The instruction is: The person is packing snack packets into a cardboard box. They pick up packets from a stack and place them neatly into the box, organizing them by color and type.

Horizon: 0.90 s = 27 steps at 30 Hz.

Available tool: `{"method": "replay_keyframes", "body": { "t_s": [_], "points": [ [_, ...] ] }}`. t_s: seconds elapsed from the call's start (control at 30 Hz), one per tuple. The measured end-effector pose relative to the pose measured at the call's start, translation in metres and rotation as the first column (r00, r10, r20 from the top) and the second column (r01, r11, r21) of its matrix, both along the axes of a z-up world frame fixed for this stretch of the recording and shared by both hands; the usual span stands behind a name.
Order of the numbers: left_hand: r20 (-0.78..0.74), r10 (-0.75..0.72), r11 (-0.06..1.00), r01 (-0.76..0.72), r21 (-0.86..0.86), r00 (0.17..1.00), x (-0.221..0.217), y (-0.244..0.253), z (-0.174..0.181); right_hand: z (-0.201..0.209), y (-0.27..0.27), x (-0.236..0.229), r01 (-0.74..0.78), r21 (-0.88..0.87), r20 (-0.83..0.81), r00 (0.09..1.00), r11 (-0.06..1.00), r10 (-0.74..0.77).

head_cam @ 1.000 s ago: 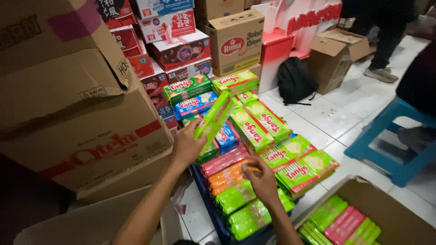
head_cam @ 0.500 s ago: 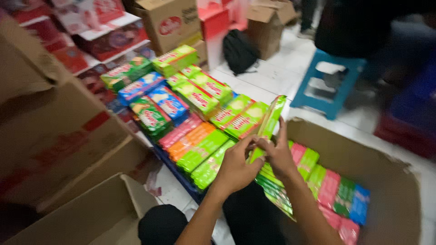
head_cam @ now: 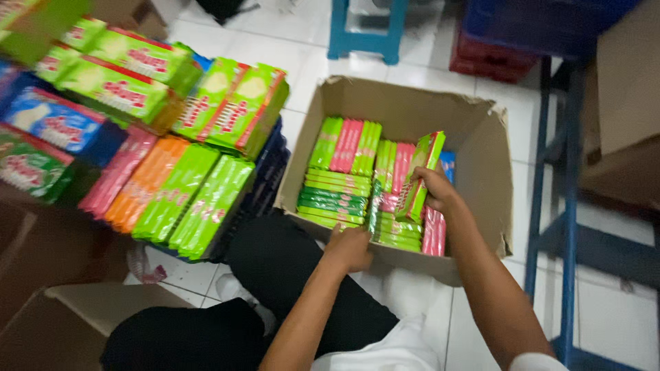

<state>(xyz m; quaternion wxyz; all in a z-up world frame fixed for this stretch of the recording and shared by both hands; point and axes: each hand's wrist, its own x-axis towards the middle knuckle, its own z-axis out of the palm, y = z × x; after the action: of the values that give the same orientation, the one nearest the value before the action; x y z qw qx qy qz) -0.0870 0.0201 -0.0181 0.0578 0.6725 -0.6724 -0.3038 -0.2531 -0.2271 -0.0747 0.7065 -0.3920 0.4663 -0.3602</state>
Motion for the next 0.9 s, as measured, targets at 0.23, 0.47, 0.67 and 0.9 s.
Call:
{"method": "replay_keyframes", "body": {
  "t_s": [0.23, 0.47, 0.67, 0.9],
  "points": [
    [0.188, -0.05, 0.999, 0.052, -0.003, 0.981, -0.003, 0.002, 0.007, -0.059, -0.003, -0.02, 0.006, 0.168, -0.297, 0.954, 0.986, 0.045],
    [0.168, -0.075, 0.994, 0.061, 0.091, 0.983, 0.003, -0.007, -0.003, -0.159, 0.008, 0.017, 0.091, 0.314, -0.333, 0.943, 0.945, 0.02],
    [0.159, -0.084, 0.99, 0.064, 0.129, 0.984, 0.004, -0.013, -0.007, -0.058, 0.069, 0.046, -0.109, 0.335, -0.468, 0.843, 0.936, 0.266],
    [0.172, -0.096, 0.973, 0.056, 0.226, 0.98, -0.003, -0.016, -0.03, -0.054, 0.078, 0.057, -0.168, 0.365, -0.53, 0.771, 0.916, 0.353]
  ]
}}
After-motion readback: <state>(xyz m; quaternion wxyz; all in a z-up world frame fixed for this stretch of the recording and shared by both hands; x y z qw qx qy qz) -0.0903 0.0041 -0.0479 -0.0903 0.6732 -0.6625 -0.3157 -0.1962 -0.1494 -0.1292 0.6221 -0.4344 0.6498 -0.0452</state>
